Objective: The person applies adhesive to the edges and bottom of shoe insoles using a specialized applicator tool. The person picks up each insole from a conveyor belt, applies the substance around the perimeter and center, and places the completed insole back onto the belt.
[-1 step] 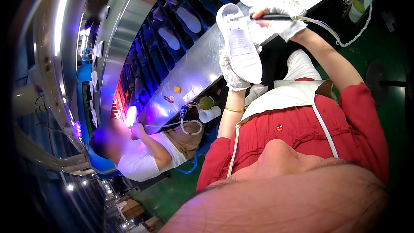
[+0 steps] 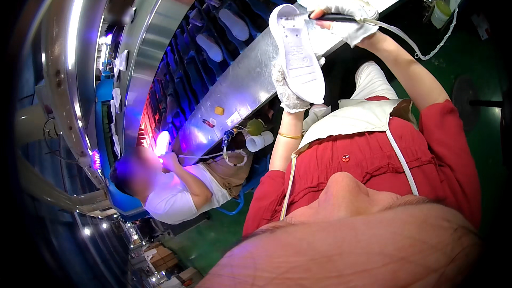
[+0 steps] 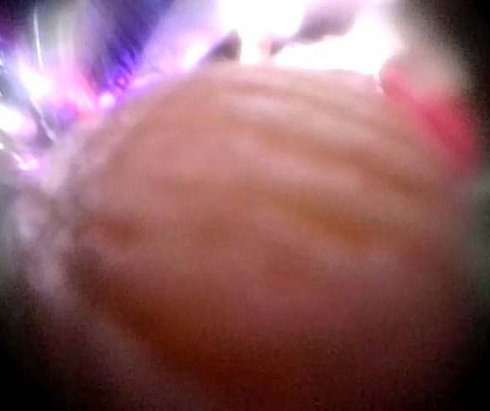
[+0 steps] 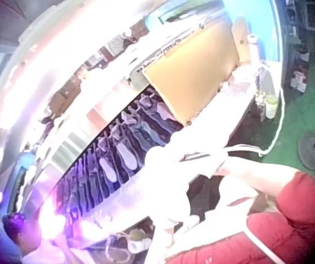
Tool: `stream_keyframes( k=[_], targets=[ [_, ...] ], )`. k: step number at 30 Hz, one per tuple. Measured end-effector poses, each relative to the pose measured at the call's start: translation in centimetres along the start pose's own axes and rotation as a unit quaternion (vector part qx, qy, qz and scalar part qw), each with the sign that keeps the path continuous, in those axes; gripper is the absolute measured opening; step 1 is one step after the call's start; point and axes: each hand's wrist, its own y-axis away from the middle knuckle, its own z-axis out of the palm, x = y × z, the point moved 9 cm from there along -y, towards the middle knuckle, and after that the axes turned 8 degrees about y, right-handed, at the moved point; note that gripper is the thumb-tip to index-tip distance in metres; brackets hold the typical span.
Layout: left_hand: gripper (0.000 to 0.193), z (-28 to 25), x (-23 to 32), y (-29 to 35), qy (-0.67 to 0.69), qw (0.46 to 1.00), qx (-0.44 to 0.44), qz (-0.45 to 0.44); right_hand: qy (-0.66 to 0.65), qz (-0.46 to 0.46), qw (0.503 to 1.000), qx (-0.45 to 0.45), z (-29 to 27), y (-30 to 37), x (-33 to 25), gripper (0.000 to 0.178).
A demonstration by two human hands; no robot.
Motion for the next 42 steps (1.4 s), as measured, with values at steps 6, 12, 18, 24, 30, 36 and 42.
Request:
stream_keyframes(
  k=[6,12,18,24,30,36,42],
  targets=[
    [0.059,1.3,0.6,0.0,-0.065,0.997,-0.038,0.019,0.122,-0.115,0.984,-0.062,1.9,0.5,-1.9,0.024],
    [0.056,0.4,2.5,0.1,-0.107,0.991,0.000,0.086,-0.026,-0.052,0.991,-0.122,2.4,1.8,-4.1,0.020],
    [0.061,-0.2,3.0,-0.7,-0.119,0.990,-0.005,0.078,0.009,0.223,0.951,-0.213,4.5,2.8,-0.8,0.015],
    [0.062,0.8,3.0,-0.4,-0.100,0.993,-0.012,0.062,-0.239,0.509,0.773,-0.293,7.5,7.5,2.4,0.014],
    [0.063,1.4,3.3,-0.6,-0.081,0.992,-0.056,0.084,-0.226,0.358,0.900,-0.101,5.4,2.9,3.2,0.023],
    [0.059,0.1,4.0,-1.5,-0.046,0.994,-0.030,0.092,-0.025,-0.101,0.992,-0.072,5.6,3.7,-6.0,0.023],
    [0.067,1.1,5.0,-0.9,-0.019,0.995,-0.046,0.085,-0.269,0.227,0.906,-0.235,7.0,5.9,-2.5,0.021]
  ],
)
